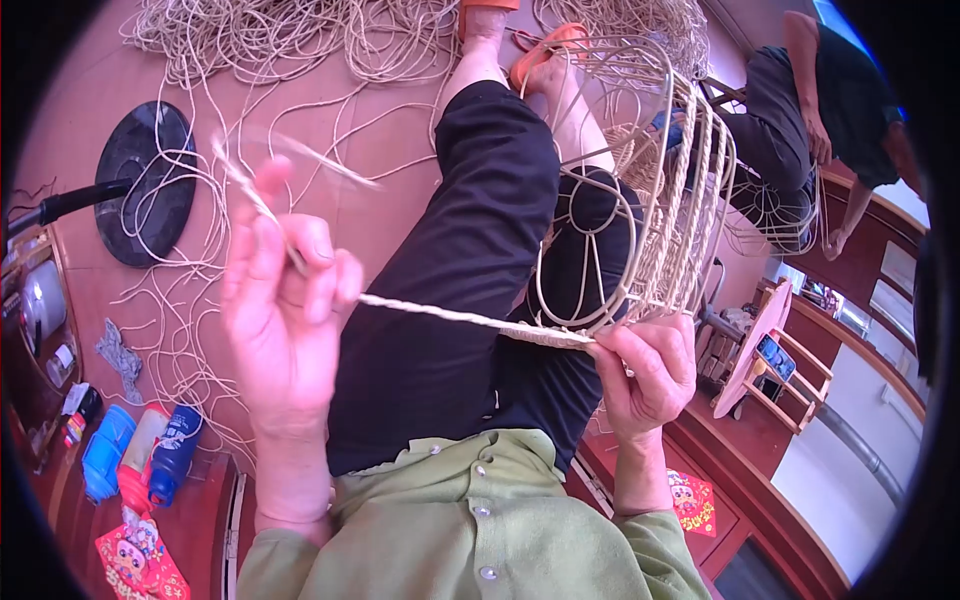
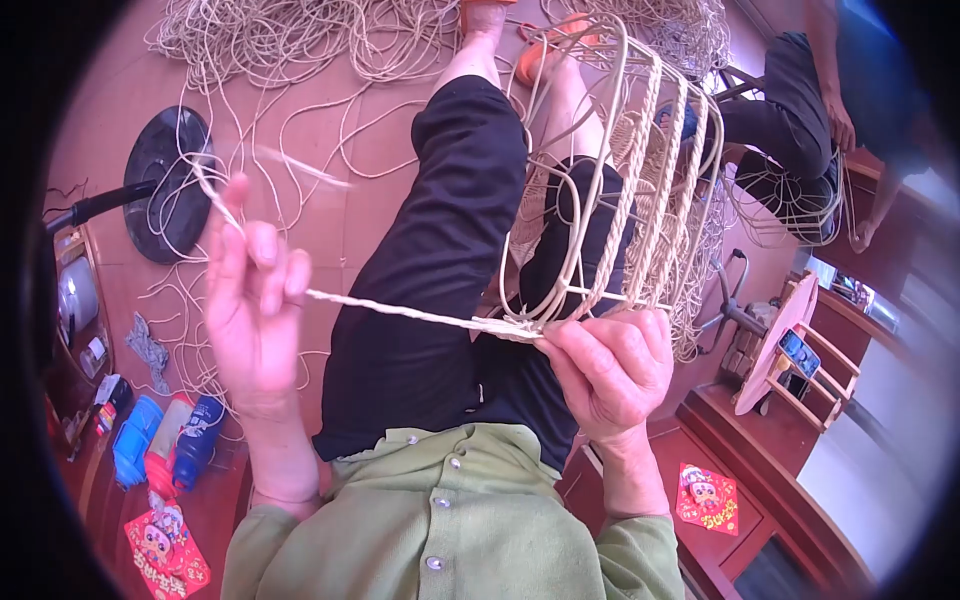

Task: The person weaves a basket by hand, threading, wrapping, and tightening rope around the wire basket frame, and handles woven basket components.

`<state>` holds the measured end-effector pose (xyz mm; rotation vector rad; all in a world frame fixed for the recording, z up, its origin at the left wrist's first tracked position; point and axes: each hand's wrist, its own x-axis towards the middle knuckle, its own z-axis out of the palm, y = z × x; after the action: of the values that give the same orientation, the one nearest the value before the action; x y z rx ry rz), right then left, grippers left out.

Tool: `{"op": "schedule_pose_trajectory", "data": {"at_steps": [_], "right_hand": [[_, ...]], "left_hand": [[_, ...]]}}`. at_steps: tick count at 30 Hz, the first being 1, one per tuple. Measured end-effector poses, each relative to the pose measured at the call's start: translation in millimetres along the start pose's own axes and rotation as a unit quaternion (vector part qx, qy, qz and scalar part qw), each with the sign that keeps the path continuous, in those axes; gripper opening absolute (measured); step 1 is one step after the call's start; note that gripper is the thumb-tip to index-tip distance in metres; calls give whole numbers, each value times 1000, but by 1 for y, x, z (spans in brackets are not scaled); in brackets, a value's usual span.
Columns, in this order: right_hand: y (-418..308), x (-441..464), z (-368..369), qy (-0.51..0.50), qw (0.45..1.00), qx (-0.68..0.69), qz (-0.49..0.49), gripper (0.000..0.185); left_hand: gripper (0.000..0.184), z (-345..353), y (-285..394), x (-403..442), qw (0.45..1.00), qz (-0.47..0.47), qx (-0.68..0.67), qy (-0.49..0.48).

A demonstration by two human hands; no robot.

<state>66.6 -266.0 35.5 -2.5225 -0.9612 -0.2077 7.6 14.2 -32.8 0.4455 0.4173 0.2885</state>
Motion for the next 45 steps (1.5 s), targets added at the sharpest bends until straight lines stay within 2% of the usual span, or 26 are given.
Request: {"op": "schedule_pose_trajectory", "data": {"at_steps": [2, 4, 5, 7, 8, 13, 16, 17, 20, 21, 22, 24, 25, 27, 31, 33, 34, 37, 38, 40, 43, 45], "right_hand": [[3, -2, 2, 9, 1000, 4, -10, 30], [6, -3, 3, 19, 1000, 13, -18, 30], [8, -4, 2, 20, 999, 19, -22, 32], [7, -2, 0, 1, 1000, 16, -23, 31], [6, 0, -3, -10, 1000, 15, -23, 31], [1, 26, -18, -95, 995, 6, -6, 22], [-8, 34, -28, -180, 981, -29, 65, 16], [0, 33, -26, -196, 980, -9, 40, 17], [-9, 46, -32, -309, 940, 17, 141, 23], [-9, 54, -36, -355, 924, 12, 143, 27], [-6, 60, -38, -389, 910, 34, 143, 26], [3, 70, -39, -453, 876, 76, 144, 25], [8, 74, -40, -476, 861, 94, 153, 26], [2, 79, -39, -479, 847, 113, 199, 25], [-1, 83, -39, -465, 834, 139, 264, 22], [-4, 84, -38, -449, 828, 155, 298, 21], [-5, 81, -36, -439, 842, 156, 272, 21], [0, 66, -32, -394, 886, 148, 195, 18], [1, 64, -32, -385, 891, 143, 192, 16], [1, 62, -30, -371, 900, 136, 184, 14], [4, 52, -28, -359, 913, 115, 155, 8], [4, 54, -29, -360, 917, 103, 135, 5]], "left_hand": [[31, 6, -2, -5, 983, -16, 182, 9], [26, 7, -21, -14, 954, -63, 286, -69], [21, 17, -29, -21, 933, -79, 344, -75], [16, 26, -48, -18, 888, 26, 432, -157], [20, 26, -55, -18, 869, 21, 461, -180], [18, 35, -82, -12, 852, 36, 463, -242], [16, 39, -82, -4, 832, 48, 482, -272], [15, 41, -82, -2, 823, 55, 489, -283], [18, 53, -80, 5, 819, 66, 486, -299], [19, 53, -80, 9, 816, 41, 484, -314], [19, 57, -76, 13, 816, -30, 482, -319], [24, 56, -75, 15, 803, -29, 475, -359], [27, 56, -70, 16, 809, -71, 469, -347], [32, 58, -60, 19, 816, -153, 456, -320], [36, 66, -76, -5, 813, 44, 508, -282], [42, 70, -72, -12, 846, -18, 469, -253], [43, 72, -70, -12, 866, -40, 439, -237], [43, 67, -62, -5, 858, -23, 429, -282], [36, 64, -57, -2, 868, -77, 397, -287], [34, 53, -60, 1, 863, -59, 397, -308], [32, 70, -58, -5, 857, -130, 425, -263], [29, 78, -67, -7, 885, -161, 391, -195]]}}
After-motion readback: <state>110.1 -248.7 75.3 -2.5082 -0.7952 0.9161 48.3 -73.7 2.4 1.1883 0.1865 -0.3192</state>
